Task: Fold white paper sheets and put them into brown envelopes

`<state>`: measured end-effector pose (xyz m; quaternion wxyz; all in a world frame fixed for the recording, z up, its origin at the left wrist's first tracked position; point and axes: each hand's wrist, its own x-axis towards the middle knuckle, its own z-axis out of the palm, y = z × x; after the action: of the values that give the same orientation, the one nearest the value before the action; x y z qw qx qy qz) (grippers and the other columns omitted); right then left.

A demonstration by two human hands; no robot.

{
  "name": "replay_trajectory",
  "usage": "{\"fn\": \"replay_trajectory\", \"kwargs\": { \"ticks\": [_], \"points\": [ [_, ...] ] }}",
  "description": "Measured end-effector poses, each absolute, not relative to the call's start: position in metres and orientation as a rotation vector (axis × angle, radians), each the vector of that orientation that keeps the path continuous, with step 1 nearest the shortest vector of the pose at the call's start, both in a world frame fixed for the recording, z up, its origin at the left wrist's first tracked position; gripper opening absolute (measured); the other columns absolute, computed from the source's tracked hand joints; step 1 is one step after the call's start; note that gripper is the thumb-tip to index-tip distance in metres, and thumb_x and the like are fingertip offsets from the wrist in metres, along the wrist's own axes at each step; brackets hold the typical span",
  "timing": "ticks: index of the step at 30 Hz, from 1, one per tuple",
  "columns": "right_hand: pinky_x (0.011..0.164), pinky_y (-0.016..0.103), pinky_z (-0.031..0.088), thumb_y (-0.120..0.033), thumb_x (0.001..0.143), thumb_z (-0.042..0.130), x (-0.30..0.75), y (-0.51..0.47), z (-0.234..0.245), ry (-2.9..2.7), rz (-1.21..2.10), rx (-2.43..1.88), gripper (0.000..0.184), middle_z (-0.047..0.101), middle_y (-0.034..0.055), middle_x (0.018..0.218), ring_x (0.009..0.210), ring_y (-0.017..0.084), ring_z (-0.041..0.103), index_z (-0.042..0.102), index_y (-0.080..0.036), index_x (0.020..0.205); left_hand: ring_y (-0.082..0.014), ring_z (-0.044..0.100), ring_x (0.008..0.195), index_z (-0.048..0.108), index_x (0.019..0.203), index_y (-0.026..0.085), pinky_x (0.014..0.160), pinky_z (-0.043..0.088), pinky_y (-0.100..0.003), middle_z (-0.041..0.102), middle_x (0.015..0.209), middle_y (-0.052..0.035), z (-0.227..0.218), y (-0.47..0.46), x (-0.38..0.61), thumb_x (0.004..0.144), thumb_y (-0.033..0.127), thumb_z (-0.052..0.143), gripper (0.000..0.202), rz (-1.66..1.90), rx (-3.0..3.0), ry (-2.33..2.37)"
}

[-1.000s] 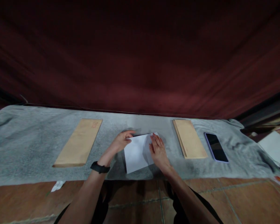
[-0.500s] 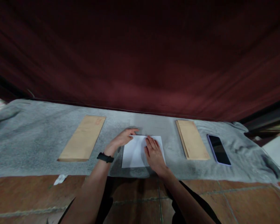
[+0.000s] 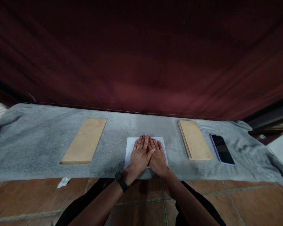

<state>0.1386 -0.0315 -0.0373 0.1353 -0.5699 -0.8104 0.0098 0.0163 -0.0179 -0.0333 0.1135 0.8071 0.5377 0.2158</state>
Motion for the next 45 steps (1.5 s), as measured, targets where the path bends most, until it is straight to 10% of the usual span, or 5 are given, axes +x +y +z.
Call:
{"fn": "replay_trajectory", "kwargs": {
  "ticks": [29, 45],
  "points": [
    [0.122, 0.051, 0.026, -0.034, 0.107, 0.031, 0.185, -0.045, -0.035, -2.185, 0.03, -1.748, 0.054, 0.031, 0.0117, 0.164, 0.151, 0.027, 0.03, 0.033, -0.016, 0.158, -0.0303, 0.024, 0.153, 0.031, 0.157, 0.009, 0.126, 0.018, -0.054, 0.033, 0.163, -0.0177, -0.021, -0.052, -0.011, 0.101, 0.032, 0.039, 0.061, 0.652, 2.498, 1.488],
    [0.108, 0.051, 0.042, -0.037, 0.102, 0.04, 0.217, -0.041, -0.027, -2.019, 0.048, -1.949, 0.05, 0.056, 0.0182, 0.144, 0.131, 0.034, 0.052, 0.05, -0.014, 0.146, -0.0279, 0.03, 0.151, 0.037, 0.154, 0.021, 0.123, 0.022, -0.053, 0.036, 0.162, -0.0141, -0.016, -0.047, -0.036, 0.098, 0.061, 0.045, 0.069, 0.317, 2.838, 1.223]
  ]
}}
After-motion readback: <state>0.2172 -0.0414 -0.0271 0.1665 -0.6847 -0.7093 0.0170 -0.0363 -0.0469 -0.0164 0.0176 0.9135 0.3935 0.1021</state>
